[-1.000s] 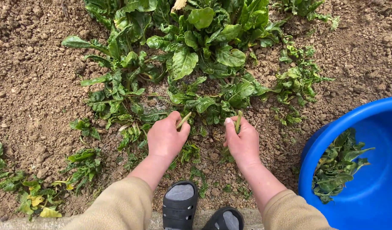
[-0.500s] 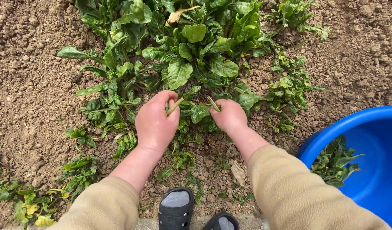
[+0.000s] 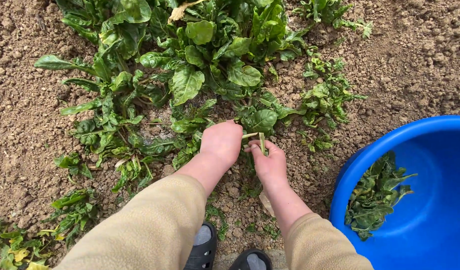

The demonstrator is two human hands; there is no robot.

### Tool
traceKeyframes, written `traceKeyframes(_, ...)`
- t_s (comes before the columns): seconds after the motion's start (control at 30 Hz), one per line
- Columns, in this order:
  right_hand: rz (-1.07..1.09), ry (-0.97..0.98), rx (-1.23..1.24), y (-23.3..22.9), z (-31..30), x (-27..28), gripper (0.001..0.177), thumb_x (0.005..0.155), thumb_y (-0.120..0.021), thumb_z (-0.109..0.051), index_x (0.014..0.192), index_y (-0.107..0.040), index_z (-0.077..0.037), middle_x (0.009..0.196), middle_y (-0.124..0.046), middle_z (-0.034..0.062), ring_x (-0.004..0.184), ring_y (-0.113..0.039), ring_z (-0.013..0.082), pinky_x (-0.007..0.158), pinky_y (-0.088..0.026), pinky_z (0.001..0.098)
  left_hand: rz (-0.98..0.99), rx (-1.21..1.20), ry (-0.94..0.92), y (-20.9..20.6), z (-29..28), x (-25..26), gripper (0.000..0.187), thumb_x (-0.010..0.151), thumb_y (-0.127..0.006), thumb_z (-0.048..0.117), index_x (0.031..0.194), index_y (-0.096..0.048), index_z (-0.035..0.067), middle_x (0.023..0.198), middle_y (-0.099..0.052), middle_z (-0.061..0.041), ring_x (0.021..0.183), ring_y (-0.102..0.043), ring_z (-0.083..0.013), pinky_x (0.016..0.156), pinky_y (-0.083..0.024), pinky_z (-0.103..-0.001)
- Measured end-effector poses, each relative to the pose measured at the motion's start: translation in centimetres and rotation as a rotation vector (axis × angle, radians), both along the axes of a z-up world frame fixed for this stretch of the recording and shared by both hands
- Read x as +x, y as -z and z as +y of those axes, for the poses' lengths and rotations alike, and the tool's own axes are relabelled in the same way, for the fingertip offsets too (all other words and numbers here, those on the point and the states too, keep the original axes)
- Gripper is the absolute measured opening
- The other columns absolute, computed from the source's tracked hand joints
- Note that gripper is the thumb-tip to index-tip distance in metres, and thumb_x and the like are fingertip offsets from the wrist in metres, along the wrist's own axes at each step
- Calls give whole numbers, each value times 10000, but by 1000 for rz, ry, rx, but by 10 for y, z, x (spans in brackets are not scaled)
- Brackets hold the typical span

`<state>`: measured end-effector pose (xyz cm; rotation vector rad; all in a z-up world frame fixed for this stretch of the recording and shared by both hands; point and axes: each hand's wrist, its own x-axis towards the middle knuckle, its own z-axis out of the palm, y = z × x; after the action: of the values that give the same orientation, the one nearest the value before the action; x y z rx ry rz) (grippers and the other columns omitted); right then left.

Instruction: The person repeatedly pulls small weeds and unwanted leaves from a garden bed by hand and places them into a blue plastic basin. The person works along the edge of the bed, removing plants one at a time and depositing them into the basin.

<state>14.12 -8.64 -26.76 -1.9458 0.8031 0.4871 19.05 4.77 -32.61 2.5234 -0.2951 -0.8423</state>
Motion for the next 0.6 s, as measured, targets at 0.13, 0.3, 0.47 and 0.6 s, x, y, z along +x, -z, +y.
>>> traceKeyframes(0.13,135,225,156,-39,-3,15,168,949,-595,-71,1060,-720,-62,918,-794,90,467,-390,28,460,-356,153,252,108,-90,1,-10,9,218,875,-603,89,937,-812,86,916,-775,-112,985,-762,-363,861,-608,-556)
traceKeyframes(0.3,261,612,529,-15,-33,26,185,991,-606,-168,1165,-575,-116,978,-781,61,428,-407,-2,504,-481,215,383,40,-500,1,-4,6,166,836,-702,222,944,-818,172,937,-780,-98,1068,-742,-341,927,-590,-504)
traceKeyframes(0.47,419,482,561,18,-32,51,118,1002,-510,-165,1112,-552,-152,980,-790,0,431,-410,-6,501,-455,219,394,42,-491,2,-11,1,190,859,-669,223,970,-808,156,937,-765,-126,1082,-731,-353,939,-587,-512)
traceKeyframes(0.6,451,455,502,84,-35,46,91,967,-570,-134,1029,-581,-199,766,-759,5,405,-467,65,485,-444,278,379,56,-404,-26,-10,12,229,872,-628,177,1003,-796,93,953,-760,-151,1100,-723,-363,946,-584,-515)
